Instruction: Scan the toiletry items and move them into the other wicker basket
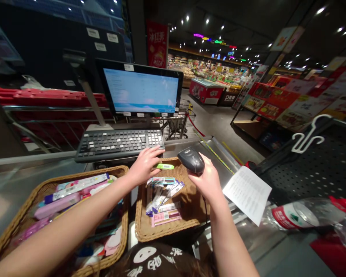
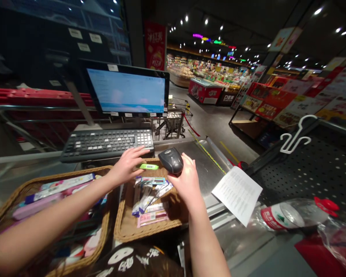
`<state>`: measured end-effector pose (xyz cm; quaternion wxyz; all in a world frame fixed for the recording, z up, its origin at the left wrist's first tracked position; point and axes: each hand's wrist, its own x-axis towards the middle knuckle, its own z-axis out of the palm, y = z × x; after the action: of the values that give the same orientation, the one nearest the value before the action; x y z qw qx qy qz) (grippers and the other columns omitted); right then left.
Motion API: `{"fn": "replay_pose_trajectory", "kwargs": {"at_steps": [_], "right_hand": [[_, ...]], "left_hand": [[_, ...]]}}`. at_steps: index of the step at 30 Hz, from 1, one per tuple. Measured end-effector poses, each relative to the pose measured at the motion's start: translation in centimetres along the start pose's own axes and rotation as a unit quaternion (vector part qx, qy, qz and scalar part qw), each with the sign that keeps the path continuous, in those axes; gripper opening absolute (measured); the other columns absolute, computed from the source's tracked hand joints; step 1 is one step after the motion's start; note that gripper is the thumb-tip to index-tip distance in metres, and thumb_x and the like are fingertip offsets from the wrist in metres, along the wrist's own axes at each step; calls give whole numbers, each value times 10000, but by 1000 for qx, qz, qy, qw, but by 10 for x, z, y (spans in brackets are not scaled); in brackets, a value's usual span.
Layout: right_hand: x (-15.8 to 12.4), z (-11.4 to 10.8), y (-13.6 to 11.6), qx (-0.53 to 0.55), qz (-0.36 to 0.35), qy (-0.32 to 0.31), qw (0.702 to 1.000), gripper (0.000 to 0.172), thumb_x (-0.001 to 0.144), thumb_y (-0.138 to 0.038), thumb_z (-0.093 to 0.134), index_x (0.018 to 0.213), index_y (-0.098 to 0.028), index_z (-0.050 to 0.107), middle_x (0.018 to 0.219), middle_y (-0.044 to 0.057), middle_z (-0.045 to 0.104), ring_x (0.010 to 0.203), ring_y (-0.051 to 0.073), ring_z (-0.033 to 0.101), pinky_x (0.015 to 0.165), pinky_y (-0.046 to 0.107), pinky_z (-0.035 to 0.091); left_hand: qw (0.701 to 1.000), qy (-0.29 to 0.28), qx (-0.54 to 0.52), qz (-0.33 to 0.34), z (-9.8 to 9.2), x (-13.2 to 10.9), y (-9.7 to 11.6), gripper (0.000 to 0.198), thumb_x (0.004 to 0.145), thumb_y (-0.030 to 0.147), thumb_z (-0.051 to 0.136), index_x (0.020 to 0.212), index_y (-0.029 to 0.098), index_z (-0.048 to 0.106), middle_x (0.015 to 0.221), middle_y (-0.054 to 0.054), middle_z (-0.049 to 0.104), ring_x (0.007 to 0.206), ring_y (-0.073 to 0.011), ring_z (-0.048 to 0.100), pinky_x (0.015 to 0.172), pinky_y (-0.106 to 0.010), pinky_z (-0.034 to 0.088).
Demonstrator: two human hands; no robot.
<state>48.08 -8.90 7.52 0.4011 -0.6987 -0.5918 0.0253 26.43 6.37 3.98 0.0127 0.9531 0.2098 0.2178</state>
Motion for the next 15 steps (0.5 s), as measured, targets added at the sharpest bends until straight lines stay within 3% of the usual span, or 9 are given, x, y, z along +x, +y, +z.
{"fn": "replay_pose_trajectory", "kwargs": {"at_steps": [4, 7, 15], "right_hand": [[1, 3, -25, -7, -48, 28, 998, 418, 707, -227, 655, 1122, -179, 637, 1200, 141, 667, 1273, 348, 531, 1095, 556, 368], [0, 8, -43, -4, -70, 35, 997, 417, 718, -249, 643, 1128, -168, 636, 1207, 155, 664, 1261, 357, 540, 1075, 561, 392], [-2, 22, -92, 22, -132, 47, 990, 439, 729, -236, 617, 1166, -192, 614, 1231, 121, 659, 1281, 336, 527, 1094, 543, 387]], "left_hand": [[997, 65, 48, -20, -45, -15, -7, 102, 859, 259, 579, 898, 204, 656, 1443, -89, 530, 1429, -311, 344, 1145, -585, 250], [992, 95, 72, -28, -69, -25, -9, 102, 858, 242, 573, 893, 200, 659, 1438, -88, 535, 1428, -312, 347, 1155, -579, 229], [980, 152, 125, -37, -96, -43, -20, 123, 823, 211, 594, 921, 196, 666, 1456, -102, 519, 1430, -313, 349, 1167, -573, 214]]}}
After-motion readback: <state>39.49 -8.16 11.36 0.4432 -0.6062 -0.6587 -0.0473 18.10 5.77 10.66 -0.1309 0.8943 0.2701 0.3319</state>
